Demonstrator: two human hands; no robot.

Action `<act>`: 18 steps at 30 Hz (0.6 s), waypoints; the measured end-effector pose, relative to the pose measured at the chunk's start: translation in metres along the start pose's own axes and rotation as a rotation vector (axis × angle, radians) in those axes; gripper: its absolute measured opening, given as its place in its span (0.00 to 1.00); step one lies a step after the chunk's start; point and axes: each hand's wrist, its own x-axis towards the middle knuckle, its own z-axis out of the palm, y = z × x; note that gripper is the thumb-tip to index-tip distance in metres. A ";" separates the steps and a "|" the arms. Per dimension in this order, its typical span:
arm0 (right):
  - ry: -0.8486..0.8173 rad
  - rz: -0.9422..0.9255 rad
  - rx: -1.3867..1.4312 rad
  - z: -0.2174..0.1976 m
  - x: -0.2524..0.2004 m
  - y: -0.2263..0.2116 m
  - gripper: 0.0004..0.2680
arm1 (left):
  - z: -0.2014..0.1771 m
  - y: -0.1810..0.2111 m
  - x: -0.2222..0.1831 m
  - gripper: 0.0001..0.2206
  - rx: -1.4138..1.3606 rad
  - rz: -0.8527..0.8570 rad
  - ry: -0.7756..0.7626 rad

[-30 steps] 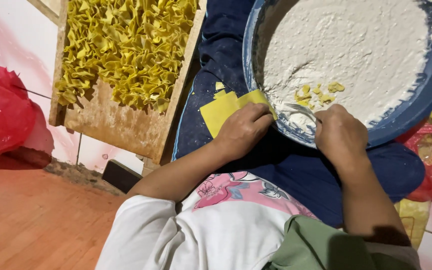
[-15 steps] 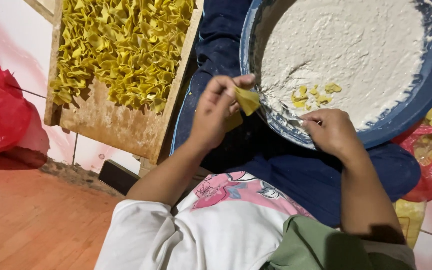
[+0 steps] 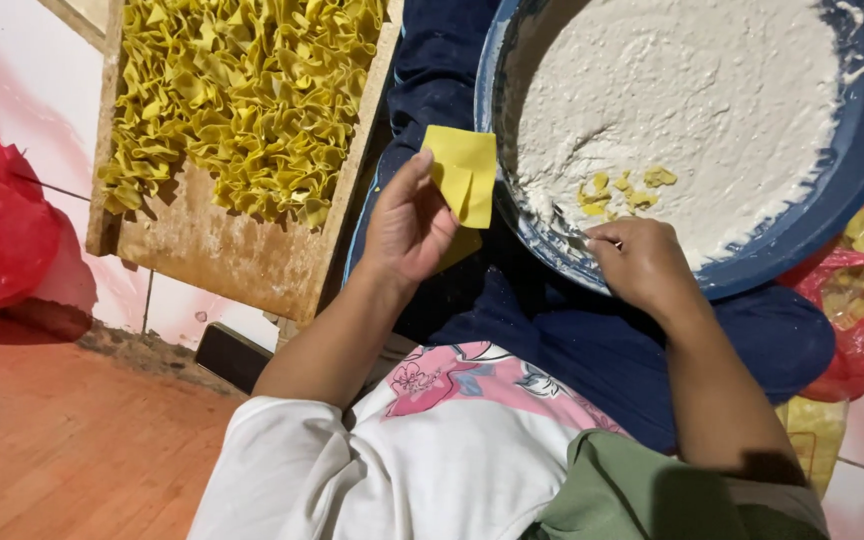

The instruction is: Filling and folding dough wrappers to make dumplings

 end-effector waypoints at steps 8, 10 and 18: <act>-0.018 -0.059 0.186 -0.020 -0.025 -0.023 0.07 | -0.005 0.000 0.012 0.11 -0.145 -0.024 0.061; -0.028 -0.068 0.252 -0.022 -0.030 -0.025 0.06 | -0.012 0.000 0.014 0.12 -0.161 -0.048 0.075; 0.401 -0.273 0.405 -0.017 -0.046 -0.051 0.07 | 0.026 -0.020 -0.002 0.23 0.201 0.009 -0.128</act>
